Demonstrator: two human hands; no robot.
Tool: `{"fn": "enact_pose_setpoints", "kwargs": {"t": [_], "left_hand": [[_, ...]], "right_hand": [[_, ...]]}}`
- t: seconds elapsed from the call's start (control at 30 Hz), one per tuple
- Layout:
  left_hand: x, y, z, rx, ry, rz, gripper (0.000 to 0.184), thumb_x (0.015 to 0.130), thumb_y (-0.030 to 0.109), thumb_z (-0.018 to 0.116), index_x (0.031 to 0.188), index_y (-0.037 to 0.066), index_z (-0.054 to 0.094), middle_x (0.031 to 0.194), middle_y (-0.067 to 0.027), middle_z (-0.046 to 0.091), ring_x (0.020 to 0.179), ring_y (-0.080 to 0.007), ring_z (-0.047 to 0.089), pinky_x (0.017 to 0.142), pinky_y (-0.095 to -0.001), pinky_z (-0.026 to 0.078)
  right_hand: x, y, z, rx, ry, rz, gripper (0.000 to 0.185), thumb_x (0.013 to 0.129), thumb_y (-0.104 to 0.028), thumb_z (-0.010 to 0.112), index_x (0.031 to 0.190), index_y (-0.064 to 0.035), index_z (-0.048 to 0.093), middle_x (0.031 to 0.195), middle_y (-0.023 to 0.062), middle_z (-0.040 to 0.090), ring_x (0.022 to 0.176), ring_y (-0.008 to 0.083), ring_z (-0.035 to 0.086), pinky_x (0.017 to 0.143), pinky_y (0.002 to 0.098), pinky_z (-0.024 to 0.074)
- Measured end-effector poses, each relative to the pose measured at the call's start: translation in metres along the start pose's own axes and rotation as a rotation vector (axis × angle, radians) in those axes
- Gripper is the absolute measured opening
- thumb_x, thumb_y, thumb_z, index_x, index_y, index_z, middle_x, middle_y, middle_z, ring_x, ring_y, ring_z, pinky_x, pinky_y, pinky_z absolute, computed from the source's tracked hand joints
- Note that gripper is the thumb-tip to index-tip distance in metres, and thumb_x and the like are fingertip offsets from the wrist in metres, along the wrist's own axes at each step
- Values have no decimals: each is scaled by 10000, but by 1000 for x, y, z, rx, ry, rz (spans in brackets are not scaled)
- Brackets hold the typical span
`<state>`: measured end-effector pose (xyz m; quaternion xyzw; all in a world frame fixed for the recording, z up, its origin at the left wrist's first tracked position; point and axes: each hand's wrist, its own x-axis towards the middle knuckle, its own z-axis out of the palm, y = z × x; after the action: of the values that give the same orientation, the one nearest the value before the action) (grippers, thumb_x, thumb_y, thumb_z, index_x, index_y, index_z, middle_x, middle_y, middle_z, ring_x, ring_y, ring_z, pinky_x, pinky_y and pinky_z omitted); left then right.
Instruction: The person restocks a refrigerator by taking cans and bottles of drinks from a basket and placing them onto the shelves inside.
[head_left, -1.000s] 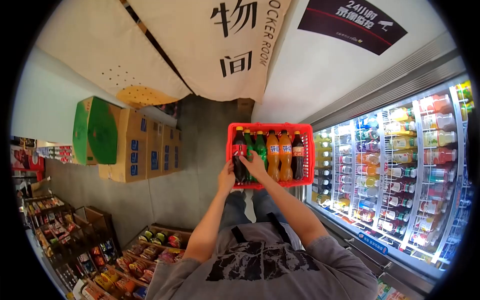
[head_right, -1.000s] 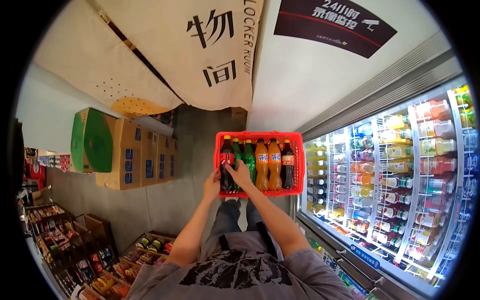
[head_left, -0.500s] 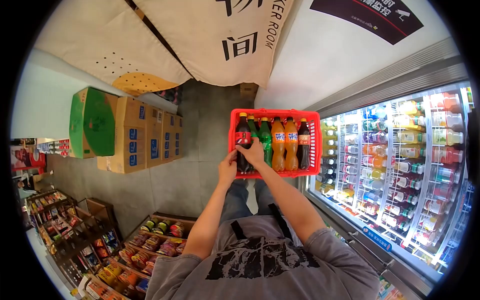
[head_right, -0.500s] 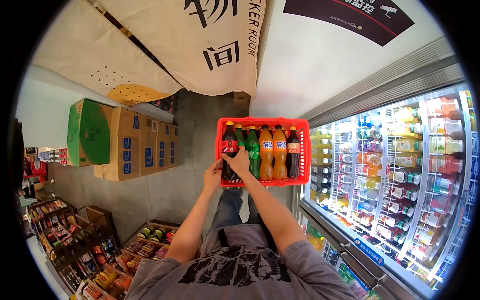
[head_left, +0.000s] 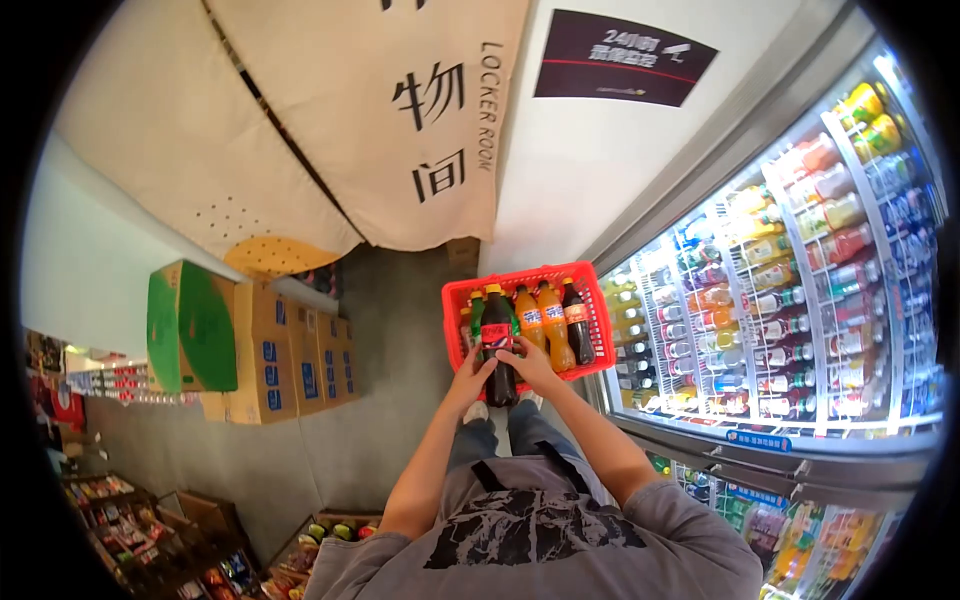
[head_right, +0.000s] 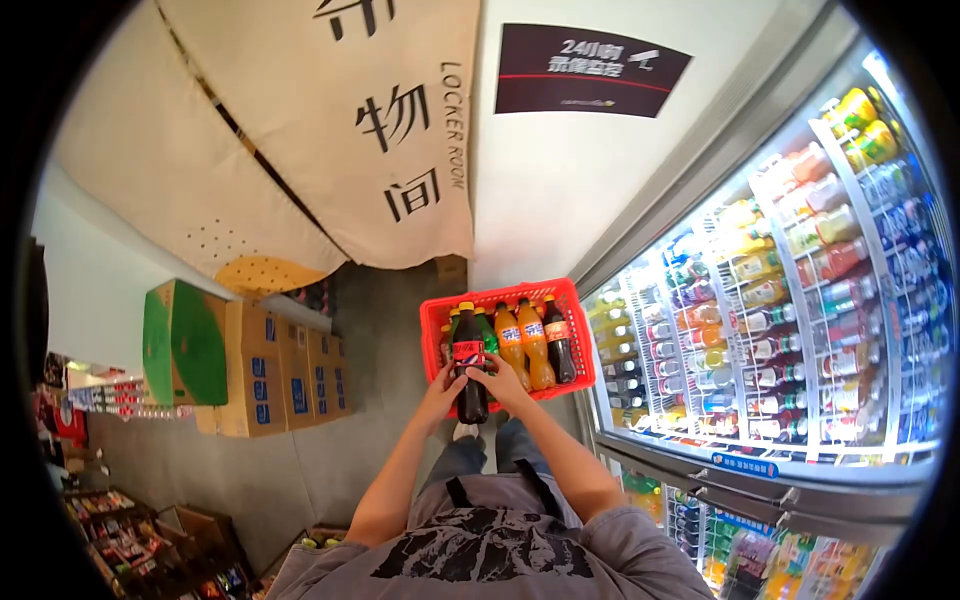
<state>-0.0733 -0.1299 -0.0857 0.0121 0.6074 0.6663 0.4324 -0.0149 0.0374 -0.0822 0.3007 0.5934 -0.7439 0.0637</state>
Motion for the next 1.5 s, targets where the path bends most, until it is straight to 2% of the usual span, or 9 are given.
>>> {"fn": "enact_pose_setpoints", "kwargs": {"t": [0.17,0.57,0.67,0.7,0.97,1.13,1.23,1.33,1.5], "left_hand": [[-9,38,24,-85,-174,-45,682,943,259,653,1488,44,301,1255,-79,578,1117,-154,562,928,-312,465],[-25,74,127,135,-557,178,634,906,67,662,1451,30,340,1267,-111,553,1117,-164,572,969,-309,454],[-35,77,164,202,-639,199,640,902,57,663,1453,24,338,1296,-108,542,1126,-162,569,976,-307,449],[-55,91,184,216,-609,194,649,879,80,685,1446,33,373,1217,-37,552,1112,-142,522,989,-295,406],[-69,48,299,334,-893,267,741,808,131,779,1429,23,388,1163,-66,597,1050,-163,575,921,-318,464],[-107,24,369,412,-1031,338,771,783,156,806,1420,45,386,1234,-82,575,1116,-177,555,926,-336,463],[-137,22,405,433,-1105,331,758,791,131,799,1417,46,381,1277,-81,554,1164,-181,543,944,-339,456],[-158,15,432,451,-1147,392,770,786,108,796,1426,50,373,1259,-71,569,1141,-174,562,925,-324,463],[-176,2,459,402,-1180,344,793,783,148,803,1430,41,357,1233,-64,579,1112,-156,561,916,-320,452]], "right_hand": [[-30,-11,-16,90,115,-95,708,821,-282,784,1390,-34,445,1195,91,597,1029,165,591,838,289,494],[-135,-39,-77,230,302,-396,538,881,-140,705,1345,6,475,1184,69,619,1043,139,594,902,297,481],[-154,-24,-107,259,311,-465,453,899,-128,681,1305,-12,515,1156,51,634,1044,127,593,932,293,463],[-167,-25,-113,265,346,-474,441,902,-131,680,1297,-14,522,1148,46,635,1044,125,593,941,296,459],[-294,-22,-170,267,607,-519,502,896,-161,690,1342,-30,502,1214,33,590,1142,125,534,1002,312,413],[-369,2,-202,251,761,-616,540,897,-252,699,1359,-40,516,1219,48,605,1057,127,560,930,320,452],[-423,2,-221,-106,1183,-676,408,901,-252,690,1244,-43,621,1121,74,661,1013,141,594,869,294,462],[-471,11,-243,165,1635,-548,330,954,-258,613,1175,-16,645,1011,94,661,980,155,603,881,297,454],[-498,40,-302,125,1869,-636,467,1017,-381,441,1096,27,653,1001,118,672,990,183,622,906,317,460]]}}
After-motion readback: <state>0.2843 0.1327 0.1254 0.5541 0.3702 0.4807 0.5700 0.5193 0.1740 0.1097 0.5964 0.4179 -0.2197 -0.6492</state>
